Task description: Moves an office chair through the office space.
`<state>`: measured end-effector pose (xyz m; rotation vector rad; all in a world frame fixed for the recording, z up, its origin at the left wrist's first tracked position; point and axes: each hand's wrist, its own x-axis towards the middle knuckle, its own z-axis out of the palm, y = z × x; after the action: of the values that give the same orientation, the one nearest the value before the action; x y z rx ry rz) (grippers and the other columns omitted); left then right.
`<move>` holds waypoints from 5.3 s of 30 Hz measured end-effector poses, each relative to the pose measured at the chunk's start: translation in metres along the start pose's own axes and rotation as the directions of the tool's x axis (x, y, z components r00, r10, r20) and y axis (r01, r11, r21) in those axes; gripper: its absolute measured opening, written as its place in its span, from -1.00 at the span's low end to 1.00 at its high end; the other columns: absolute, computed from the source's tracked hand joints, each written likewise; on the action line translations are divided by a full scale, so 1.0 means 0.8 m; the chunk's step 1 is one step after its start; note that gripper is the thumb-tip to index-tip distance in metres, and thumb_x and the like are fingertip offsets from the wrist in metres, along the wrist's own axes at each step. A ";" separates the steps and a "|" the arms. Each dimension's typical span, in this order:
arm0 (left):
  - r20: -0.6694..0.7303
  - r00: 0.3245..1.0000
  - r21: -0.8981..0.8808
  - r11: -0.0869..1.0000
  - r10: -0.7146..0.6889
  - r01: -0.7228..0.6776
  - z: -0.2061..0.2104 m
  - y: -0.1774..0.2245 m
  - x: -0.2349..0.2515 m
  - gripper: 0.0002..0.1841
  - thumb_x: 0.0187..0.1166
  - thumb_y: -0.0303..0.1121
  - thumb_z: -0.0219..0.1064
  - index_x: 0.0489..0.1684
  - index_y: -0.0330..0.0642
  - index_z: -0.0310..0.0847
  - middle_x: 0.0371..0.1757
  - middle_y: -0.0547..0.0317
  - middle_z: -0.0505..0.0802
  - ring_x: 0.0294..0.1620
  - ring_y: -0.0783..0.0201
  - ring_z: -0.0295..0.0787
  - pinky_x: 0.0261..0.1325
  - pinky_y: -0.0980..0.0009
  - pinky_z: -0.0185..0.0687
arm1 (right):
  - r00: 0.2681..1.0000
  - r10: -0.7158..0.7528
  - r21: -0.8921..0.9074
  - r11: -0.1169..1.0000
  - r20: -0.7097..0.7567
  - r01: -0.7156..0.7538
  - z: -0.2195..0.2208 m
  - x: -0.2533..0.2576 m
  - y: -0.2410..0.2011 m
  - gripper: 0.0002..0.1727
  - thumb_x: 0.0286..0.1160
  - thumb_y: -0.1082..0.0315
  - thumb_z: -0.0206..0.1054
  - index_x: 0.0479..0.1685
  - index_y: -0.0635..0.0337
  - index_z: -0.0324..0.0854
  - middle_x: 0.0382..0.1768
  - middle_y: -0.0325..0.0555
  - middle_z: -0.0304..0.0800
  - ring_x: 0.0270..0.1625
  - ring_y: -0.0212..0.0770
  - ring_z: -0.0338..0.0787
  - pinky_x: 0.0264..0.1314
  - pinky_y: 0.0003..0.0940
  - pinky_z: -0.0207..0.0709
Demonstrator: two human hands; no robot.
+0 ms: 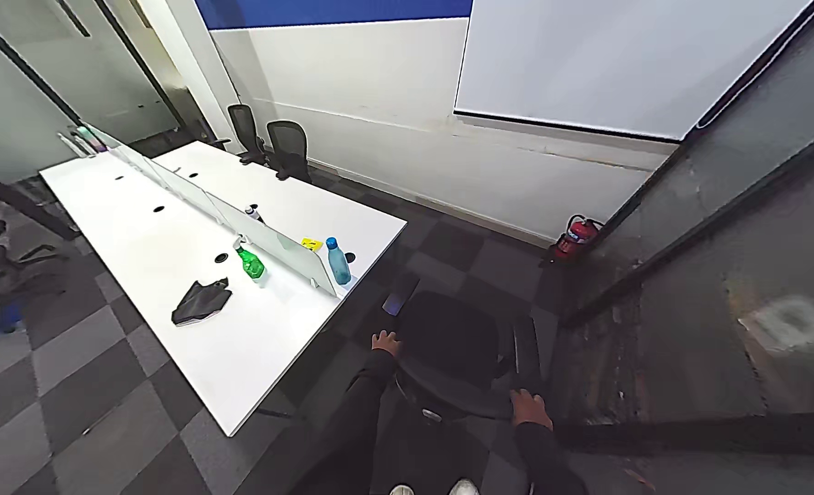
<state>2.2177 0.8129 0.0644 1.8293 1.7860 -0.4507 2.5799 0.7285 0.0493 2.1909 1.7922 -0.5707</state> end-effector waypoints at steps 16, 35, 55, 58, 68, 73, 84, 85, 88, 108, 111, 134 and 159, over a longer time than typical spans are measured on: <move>-0.017 0.984 -0.054 0.982 -0.180 0.178 -0.134 0.103 0.206 -0.56 0.70 -0.45 0.22 0.53 0.08 0.64 0.78 0.04 0.46 0.84 -0.22 0.16 0.69 -0.39 0.19 | 0.984 -0.172 -0.068 0.982 0.039 0.174 -0.153 0.301 0.034 -0.26 0.10 0.42 0.64 0.49 0.05 0.64 0.61 0.08 0.52 0.73 0.38 0.32 0.21 0.36 0.69; -0.041 0.977 -0.085 0.975 -0.211 0.207 -0.306 0.128 0.442 -0.61 0.66 -0.43 0.27 0.43 0.04 0.71 0.74 0.07 0.51 0.82 -0.22 0.19 0.64 -0.42 0.25 | 0.977 -0.212 -0.127 0.969 0.022 0.213 -0.297 0.579 -0.016 -0.22 0.00 0.38 0.69 0.47 0.01 0.66 0.59 0.06 0.55 0.72 0.35 0.35 0.20 0.32 0.70; -0.055 0.980 -0.178 0.968 -0.190 0.177 -0.475 0.097 0.677 -0.61 0.73 -0.44 0.19 0.48 0.04 0.67 0.75 0.03 0.49 0.85 -0.18 0.15 0.71 -0.40 0.16 | 0.975 -0.214 -0.190 0.956 0.068 0.223 -0.424 0.835 -0.106 -0.09 -0.05 0.29 0.73 0.58 -0.11 0.59 0.67 0.00 0.49 0.74 0.37 0.32 0.18 0.38 0.68; -0.061 0.977 -0.172 0.966 -0.206 0.193 -0.506 0.105 0.714 -0.59 0.67 -0.45 0.25 0.48 0.02 0.67 0.74 0.04 0.50 0.83 -0.17 0.18 0.68 -0.38 0.22 | 0.970 -0.217 -0.203 0.950 0.113 0.237 -0.459 0.881 -0.119 -0.11 -0.01 0.28 0.72 0.59 -0.05 0.57 0.70 0.02 0.44 0.77 0.35 0.28 0.25 0.33 0.67; -0.019 0.924 -0.202 0.907 -0.381 0.370 -0.562 0.117 0.807 -0.60 0.65 -0.40 0.28 0.46 0.03 0.68 0.69 0.05 0.55 0.82 -0.13 0.23 0.68 -0.33 0.28 | 0.906 -0.366 -0.221 0.885 0.211 0.409 -0.537 1.046 -0.156 -0.18 0.14 0.42 0.63 0.61 -0.02 0.55 0.71 0.11 0.39 0.78 0.43 0.22 0.22 0.42 0.66; 0.011 0.874 -0.254 0.844 -0.486 0.473 -0.561 0.123 0.818 -0.56 0.60 -0.41 0.33 0.47 0.05 0.68 0.71 0.09 0.55 0.82 -0.11 0.23 0.65 -0.34 0.31 | 0.865 -0.435 -0.247 0.836 0.249 0.491 -0.569 1.108 -0.183 -0.16 0.13 0.45 0.62 0.62 -0.11 0.55 0.72 0.02 0.41 0.82 0.37 0.16 0.27 0.45 0.61; 0.112 0.753 -0.374 0.675 -0.648 0.636 -0.617 0.096 0.860 -0.54 0.59 -0.40 0.35 0.49 0.07 0.67 0.73 0.05 0.52 0.84 -0.18 0.17 0.67 -0.43 0.19 | 0.741 -0.615 -0.293 0.681 0.269 0.672 -0.637 1.252 -0.329 -0.13 -0.02 0.48 0.70 0.55 -0.05 0.61 0.70 0.05 0.43 0.80 0.39 0.18 0.29 0.49 0.56; 0.112 0.750 -0.383 0.668 -0.652 0.638 -0.623 0.090 0.864 -0.55 0.60 -0.41 0.33 0.48 0.06 0.68 0.72 0.04 0.54 0.83 -0.17 0.18 0.70 -0.43 0.12 | 0.732 -0.624 -0.297 0.669 0.274 0.681 -0.642 1.265 -0.347 -0.14 -0.01 0.48 0.70 0.55 -0.04 0.61 0.70 0.06 0.42 0.80 0.39 0.18 0.30 0.48 0.56; 0.125 0.752 -0.384 0.668 -0.647 0.638 -0.645 0.068 0.877 -0.59 0.63 -0.44 0.28 0.45 -0.02 0.70 0.69 0.01 0.57 0.84 -0.17 0.18 0.74 -0.43 0.05 | 0.706 -0.647 -0.310 0.635 0.286 0.708 -0.656 1.299 -0.404 -0.20 0.13 0.51 0.64 0.57 -0.01 0.59 0.73 0.12 0.36 0.81 0.40 0.16 0.35 0.47 0.54; 0.109 0.745 -0.569 0.573 -0.658 0.589 -0.705 -0.103 0.934 -0.60 0.70 -0.32 0.21 0.47 -0.05 0.67 0.58 -0.06 0.68 0.69 -0.21 0.42 0.79 -0.29 0.05 | 0.692 -0.690 -0.444 0.563 0.211 0.697 -0.671 1.412 -0.687 -0.36 0.35 0.44 0.53 0.54 -0.03 0.62 0.74 0.16 0.35 0.88 0.29 0.06 0.57 0.53 0.29; 0.117 0.724 -0.589 0.540 -0.679 0.601 -0.707 -0.118 0.947 -0.60 0.70 -0.31 0.21 0.48 -0.04 0.66 0.59 -0.04 0.67 0.71 -0.21 0.40 0.79 -0.31 0.03 | 0.657 -0.723 -0.443 0.528 0.214 0.725 -0.678 1.424 -0.720 -0.39 0.37 0.46 0.49 0.52 -0.04 0.65 0.71 0.20 0.38 0.85 0.33 0.11 0.54 0.53 0.31; 0.368 0.338 -0.645 0.024 -0.867 0.764 -0.828 -0.206 1.072 -0.59 0.69 -0.36 0.19 0.49 -0.04 0.65 0.60 -0.03 0.67 0.70 -0.14 0.44 0.78 -0.23 0.13 | 0.206 -0.883 -0.448 -0.005 0.421 0.894 -0.729 1.559 -1.091 -0.33 0.26 0.51 0.54 0.50 -0.08 0.66 0.70 0.03 0.43 0.88 0.22 0.08 0.52 0.39 0.44; 0.507 0.201 -0.670 -0.237 -0.838 0.703 -0.863 -0.293 1.121 -0.59 0.67 -0.40 0.26 0.49 -0.22 0.63 0.58 -0.12 0.67 0.78 -0.14 0.32 0.88 -0.16 -0.08 | -0.093 -0.849 -0.307 -0.287 0.520 0.907 -0.727 1.583 -1.272 -0.48 0.37 0.45 0.46 0.42 0.06 0.71 0.62 0.23 0.48 0.79 0.36 0.22 0.46 0.45 0.43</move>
<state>1.9551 1.9386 0.0587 -0.3013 2.4302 0.2350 1.8761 2.3039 0.0475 -0.1550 2.7383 -0.1422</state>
